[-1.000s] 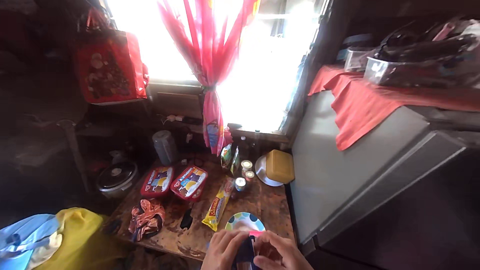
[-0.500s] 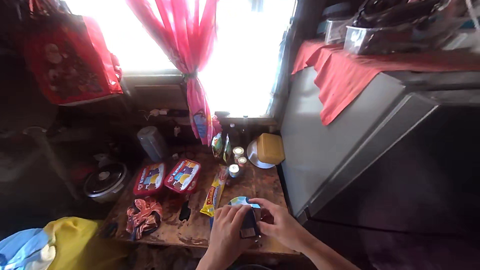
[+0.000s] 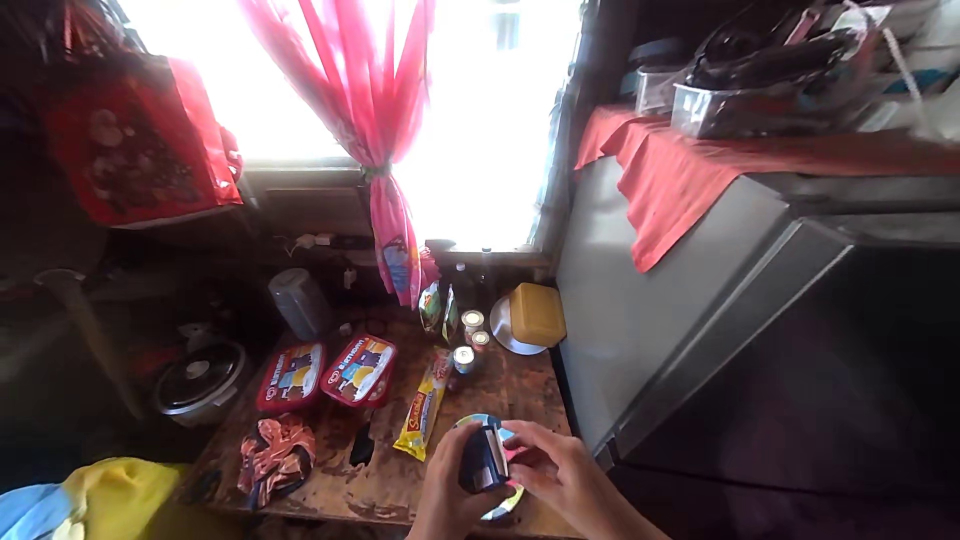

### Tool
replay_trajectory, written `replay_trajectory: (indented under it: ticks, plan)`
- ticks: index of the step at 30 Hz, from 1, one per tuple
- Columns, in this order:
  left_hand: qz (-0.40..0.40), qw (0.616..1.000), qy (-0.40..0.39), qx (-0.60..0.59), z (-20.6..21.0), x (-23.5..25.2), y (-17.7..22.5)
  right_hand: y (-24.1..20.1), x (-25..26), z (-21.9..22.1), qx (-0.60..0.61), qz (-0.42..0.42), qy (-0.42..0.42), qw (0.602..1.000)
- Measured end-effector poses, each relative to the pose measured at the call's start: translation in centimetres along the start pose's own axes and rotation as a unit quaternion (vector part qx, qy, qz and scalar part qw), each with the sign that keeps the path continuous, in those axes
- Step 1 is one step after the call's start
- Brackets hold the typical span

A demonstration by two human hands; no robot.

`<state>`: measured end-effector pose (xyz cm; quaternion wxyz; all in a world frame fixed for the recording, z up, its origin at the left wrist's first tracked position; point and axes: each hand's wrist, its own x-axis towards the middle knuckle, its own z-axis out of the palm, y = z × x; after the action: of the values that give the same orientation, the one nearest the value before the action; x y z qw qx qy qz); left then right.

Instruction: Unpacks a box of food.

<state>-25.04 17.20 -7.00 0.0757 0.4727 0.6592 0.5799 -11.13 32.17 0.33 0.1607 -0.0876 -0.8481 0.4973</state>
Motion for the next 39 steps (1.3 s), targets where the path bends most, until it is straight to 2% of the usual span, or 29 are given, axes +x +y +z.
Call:
replay_trajectory:
  ticks: [2, 5, 10, 12, 14, 18, 22, 24, 30, 35, 39]
  plan:
    - [0.004, 1.000, -0.005, 0.001, -0.1, 0.1, 0.5, -0.1, -0.1, 0.0, -0.040, -0.072, 0.009, 0.997]
    - [0.032, 0.999, -0.005, -0.004, 0.0, 0.0, 0.7, -0.2, 0.2, -0.3, -0.109, -0.127, -0.023, 0.986]
    - [0.064, 0.994, 0.007, -0.084, 0.2, -0.4, 0.0, 0.7, 0.4, -0.5, -0.086, -0.188, 0.008, 0.978]
    - [0.074, 0.993, 0.011, -0.095, 0.2, -0.6, -0.1, 0.5, 0.2, -0.5, -0.044, -0.175, 0.010, 0.984]
    - [0.101, 0.993, 0.024, -0.053, 0.5, -0.5, -0.4, 0.0, 0.1, -0.4, -0.013, -0.144, 0.021, 0.989]
    - [0.164, 0.982, 0.072, 0.063, 1.0, -0.5, -0.5, -0.5, -0.4, 0.3, -0.133, -0.162, 0.072, 0.975]
    - [0.221, 0.962, 0.087, 0.137, 0.6, -0.3, -0.2, -1.1, -0.8, -0.5, -0.266, -0.186, 0.040, 0.945]
    - [0.235, 0.958, 0.081, 0.142, 0.6, -0.4, 0.1, -0.8, -0.9, -1.1, -0.287, -0.209, 0.031, 0.934]
    - [0.249, 0.949, 0.088, 0.174, 0.5, -0.3, 0.6, -0.5, -1.2, -1.4, -0.279, -0.238, 0.041, 0.930]
    - [0.258, 0.946, 0.068, 0.183, 0.1, -0.3, 1.5, -1.3, -1.0, -2.6, -0.189, -0.201, -0.062, 0.959]
    - [0.260, 0.948, 0.061, 0.171, 0.4, -0.3, 2.2, -2.1, -0.6, -3.1, -0.136, -0.171, -0.115, 0.969]
